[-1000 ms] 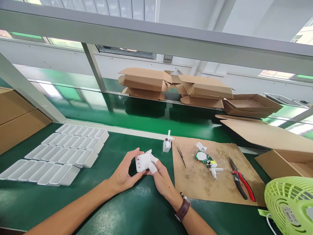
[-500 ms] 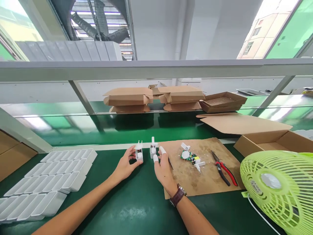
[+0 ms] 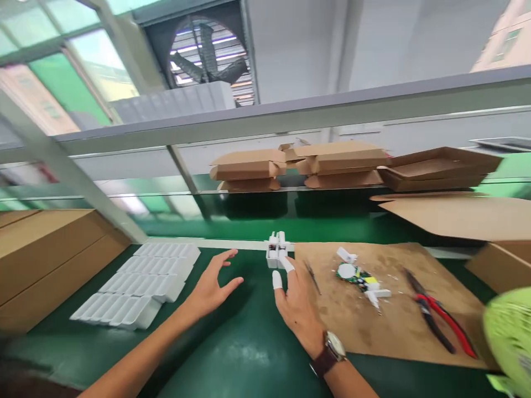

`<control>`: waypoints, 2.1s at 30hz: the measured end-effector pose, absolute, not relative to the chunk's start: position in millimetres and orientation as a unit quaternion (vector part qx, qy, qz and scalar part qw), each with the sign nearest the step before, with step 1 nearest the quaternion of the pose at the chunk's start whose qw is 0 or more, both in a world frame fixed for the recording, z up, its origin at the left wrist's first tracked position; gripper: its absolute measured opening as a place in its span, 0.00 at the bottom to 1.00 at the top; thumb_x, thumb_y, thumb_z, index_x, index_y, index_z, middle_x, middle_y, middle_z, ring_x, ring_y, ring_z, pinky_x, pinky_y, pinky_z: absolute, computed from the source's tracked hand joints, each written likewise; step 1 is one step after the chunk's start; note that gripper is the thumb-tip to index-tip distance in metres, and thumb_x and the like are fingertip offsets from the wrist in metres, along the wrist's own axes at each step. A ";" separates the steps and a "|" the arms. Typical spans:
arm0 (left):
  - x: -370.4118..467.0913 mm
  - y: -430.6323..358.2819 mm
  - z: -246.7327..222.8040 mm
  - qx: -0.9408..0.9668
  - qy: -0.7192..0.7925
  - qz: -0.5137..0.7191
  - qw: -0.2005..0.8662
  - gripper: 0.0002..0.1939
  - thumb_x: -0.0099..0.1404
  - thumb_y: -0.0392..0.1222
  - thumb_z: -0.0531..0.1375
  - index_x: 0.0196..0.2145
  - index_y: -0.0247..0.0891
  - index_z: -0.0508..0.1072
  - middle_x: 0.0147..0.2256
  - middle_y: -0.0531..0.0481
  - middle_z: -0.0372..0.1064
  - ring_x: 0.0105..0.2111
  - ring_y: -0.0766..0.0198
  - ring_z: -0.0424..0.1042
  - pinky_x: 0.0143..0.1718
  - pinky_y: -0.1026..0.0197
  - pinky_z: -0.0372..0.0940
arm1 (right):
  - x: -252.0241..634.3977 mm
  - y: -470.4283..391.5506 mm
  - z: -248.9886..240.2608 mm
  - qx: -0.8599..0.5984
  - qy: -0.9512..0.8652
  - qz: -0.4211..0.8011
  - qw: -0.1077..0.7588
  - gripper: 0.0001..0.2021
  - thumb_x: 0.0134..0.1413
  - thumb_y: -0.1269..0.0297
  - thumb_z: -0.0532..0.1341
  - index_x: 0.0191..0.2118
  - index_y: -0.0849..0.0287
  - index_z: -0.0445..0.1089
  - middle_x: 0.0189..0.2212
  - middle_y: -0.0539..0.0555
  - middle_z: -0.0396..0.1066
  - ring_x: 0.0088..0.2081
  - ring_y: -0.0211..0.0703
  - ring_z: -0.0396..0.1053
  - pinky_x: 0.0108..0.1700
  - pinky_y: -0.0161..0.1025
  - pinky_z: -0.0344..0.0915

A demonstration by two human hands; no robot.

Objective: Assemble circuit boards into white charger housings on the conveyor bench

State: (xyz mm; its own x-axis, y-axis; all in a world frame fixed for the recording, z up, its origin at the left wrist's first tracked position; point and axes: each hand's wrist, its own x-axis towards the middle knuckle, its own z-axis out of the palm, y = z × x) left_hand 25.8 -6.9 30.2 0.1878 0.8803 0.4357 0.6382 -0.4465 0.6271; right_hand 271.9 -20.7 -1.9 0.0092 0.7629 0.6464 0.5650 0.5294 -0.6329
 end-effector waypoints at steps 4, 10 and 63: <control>-55.6 -40.6 67.8 0.755 0.540 0.359 -0.101 0.20 0.71 0.45 0.62 0.58 0.44 0.67 0.56 0.40 0.69 0.58 0.48 0.69 0.60 0.41 0.66 | 260.5 -36.7 8.4 -0.398 -0.770 0.003 0.498 0.24 0.68 0.70 0.56 0.66 0.57 0.59 0.57 0.64 0.71 0.57 0.56 0.72 0.56 0.55 0.76; -130.9 -71.2 48.1 0.768 0.528 0.219 -0.288 0.09 0.70 0.47 0.62 0.37 0.41 0.77 0.53 0.35 0.71 0.59 0.34 0.66 0.51 0.37 0.67 | 251.2 -46.4 16.3 -0.370 -0.806 -0.045 0.460 0.25 0.65 0.76 0.57 0.65 0.60 0.59 0.56 0.65 0.71 0.59 0.54 0.70 0.57 0.54 0.74; 2.1 -26.7 -3.8 0.779 0.459 0.340 0.259 0.42 0.66 0.42 0.66 0.70 0.49 0.50 0.67 0.40 0.58 0.66 0.48 0.63 0.66 0.41 0.64 | 274.0 -36.8 13.5 -0.404 -0.887 0.095 0.203 0.32 0.57 0.75 0.60 0.67 0.57 0.55 0.56 0.64 0.70 0.58 0.59 0.69 0.55 0.60 0.74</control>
